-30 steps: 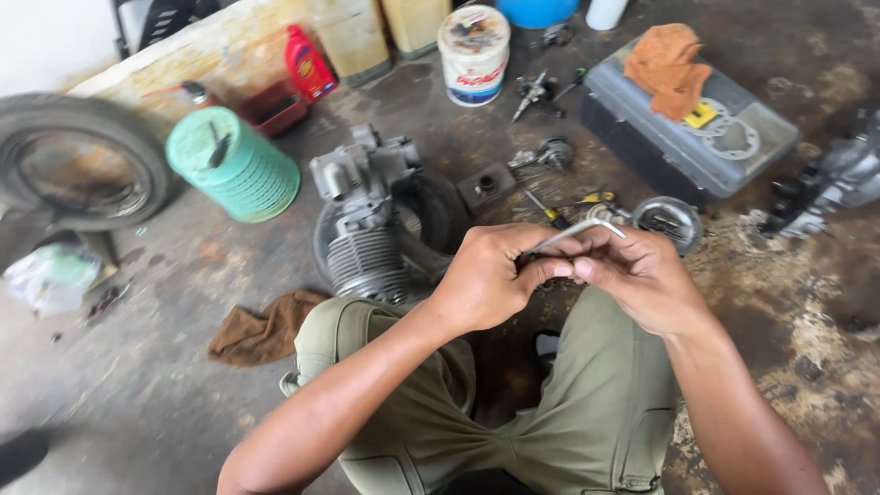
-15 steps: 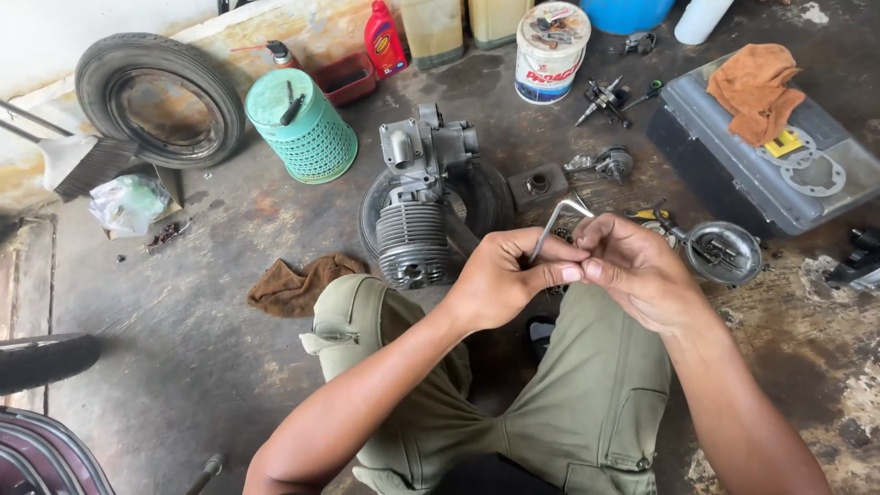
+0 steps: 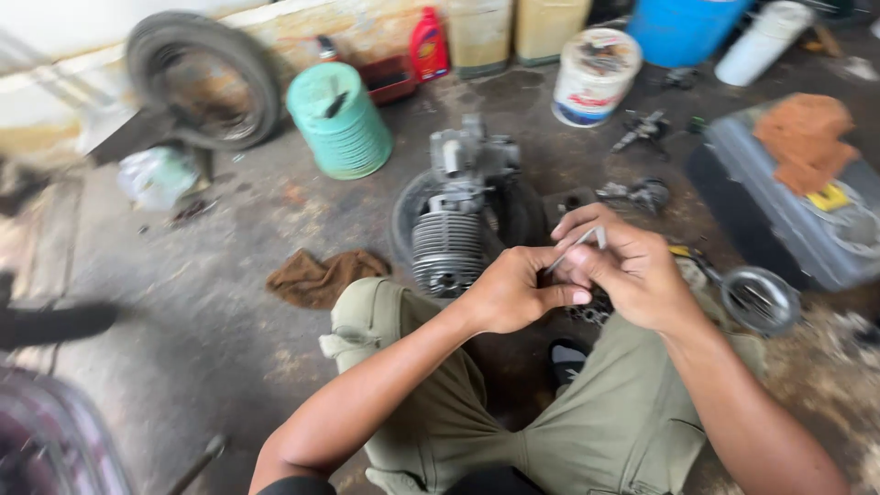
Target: The person sits on the floor and cleans a small metal part with a cloth. They then use an Allen key to tighten bolts on a motorcycle engine cylinder head. Finally, they use a utility knife to scrape carbon deposits from the top of a piston.
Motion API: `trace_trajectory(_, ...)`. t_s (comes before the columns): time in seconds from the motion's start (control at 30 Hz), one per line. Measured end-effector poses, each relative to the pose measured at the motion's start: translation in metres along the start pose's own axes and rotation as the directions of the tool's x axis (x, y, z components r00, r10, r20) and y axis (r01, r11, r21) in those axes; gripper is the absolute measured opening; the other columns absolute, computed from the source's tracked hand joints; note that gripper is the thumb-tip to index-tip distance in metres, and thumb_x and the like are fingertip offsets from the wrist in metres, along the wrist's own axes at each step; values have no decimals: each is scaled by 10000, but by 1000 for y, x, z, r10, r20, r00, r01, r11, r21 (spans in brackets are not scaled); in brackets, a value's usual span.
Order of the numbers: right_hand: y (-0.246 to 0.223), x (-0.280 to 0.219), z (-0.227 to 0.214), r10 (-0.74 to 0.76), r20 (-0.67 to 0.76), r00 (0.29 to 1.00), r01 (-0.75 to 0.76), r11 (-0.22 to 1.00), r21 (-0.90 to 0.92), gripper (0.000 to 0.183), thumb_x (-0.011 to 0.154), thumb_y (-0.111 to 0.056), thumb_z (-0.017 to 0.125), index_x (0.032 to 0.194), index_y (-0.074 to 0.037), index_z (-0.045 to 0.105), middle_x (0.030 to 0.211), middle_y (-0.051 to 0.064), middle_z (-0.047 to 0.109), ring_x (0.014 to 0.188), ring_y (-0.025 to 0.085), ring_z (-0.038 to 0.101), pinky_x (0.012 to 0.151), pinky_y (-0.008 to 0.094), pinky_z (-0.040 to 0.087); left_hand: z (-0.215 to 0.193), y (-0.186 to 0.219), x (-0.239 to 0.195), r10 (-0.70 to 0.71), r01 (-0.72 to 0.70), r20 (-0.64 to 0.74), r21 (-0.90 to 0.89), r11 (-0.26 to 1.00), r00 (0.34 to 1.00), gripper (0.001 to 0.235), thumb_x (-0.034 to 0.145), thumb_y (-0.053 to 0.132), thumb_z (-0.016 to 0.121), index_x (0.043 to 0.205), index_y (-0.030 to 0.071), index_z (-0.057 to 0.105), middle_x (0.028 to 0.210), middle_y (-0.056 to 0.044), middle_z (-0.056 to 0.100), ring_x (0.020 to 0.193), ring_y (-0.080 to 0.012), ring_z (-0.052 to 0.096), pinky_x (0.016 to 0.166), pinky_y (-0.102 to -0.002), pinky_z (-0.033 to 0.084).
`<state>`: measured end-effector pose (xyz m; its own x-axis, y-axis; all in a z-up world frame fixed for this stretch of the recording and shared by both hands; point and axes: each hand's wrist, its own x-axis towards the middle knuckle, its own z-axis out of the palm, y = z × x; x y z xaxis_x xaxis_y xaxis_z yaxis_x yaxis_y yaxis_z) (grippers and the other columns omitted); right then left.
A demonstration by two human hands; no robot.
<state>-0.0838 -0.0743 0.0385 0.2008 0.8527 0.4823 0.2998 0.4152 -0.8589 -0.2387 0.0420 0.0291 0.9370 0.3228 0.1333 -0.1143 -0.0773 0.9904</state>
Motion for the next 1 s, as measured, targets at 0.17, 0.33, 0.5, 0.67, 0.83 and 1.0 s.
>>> trace_trajectory(0.17,3,33,25,99,-104,990,-88,990,108,115,1094,-100,510,1159,-24,568,1172,153,669,995,183,639,868,283,525,-42,6,-25,-28,73,-194,228,971,981,151,848,111,747,978,47,706,852,-12,716,733,-112,621,715,-268,539)
trace_trajectory(0.33,6,69,49,63,-22,998,-52,936,347,156,1125,-214,533,1222,-96,504,1044,161,692,835,167,650,765,237,525,-69,10,-49,0,64,-427,136,989,904,92,893,93,734,969,42,738,777,16,673,659,-69,537,620,-226,465)
trace_trajectory(0.5,3,91,77,0,39,999,-11,954,300,153,1122,-173,523,1230,-69,490,1009,159,692,784,167,646,735,231,524,-80,10,-65,-2,43,-530,66,997,848,244,858,97,787,1064,-12,718,796,-5,652,669,-71,536,614,-218,465)
trace_trajectory(0.67,8,97,81,-24,40,999,8,930,367,174,1121,-206,530,1234,-78,495,1026,158,693,815,165,652,775,239,549,-83,21,-63,1,125,-549,192,974,836,174,908,71,730,1069,9,750,782,-11,675,652,-73,533,598,-239,475)
trace_trajectory(0.83,13,95,67,-8,10,1000,3,916,400,166,1129,-207,537,1248,-100,491,1015,162,687,802,171,654,767,233,563,-83,35,-56,52,111,-545,261,959,837,147,920,51,698,1063,38,731,809,-5,677,687,-88,562,650,-254,489)
trace_trajectory(1.0,11,93,53,8,-76,997,23,912,409,163,1167,-249,516,1242,-104,509,980,113,672,773,129,655,735,201,558,-64,50,-52,203,77,-546,446,892,812,132,849,8,723,976,40,720,784,-42,709,587,-139,544,587,-303,484)
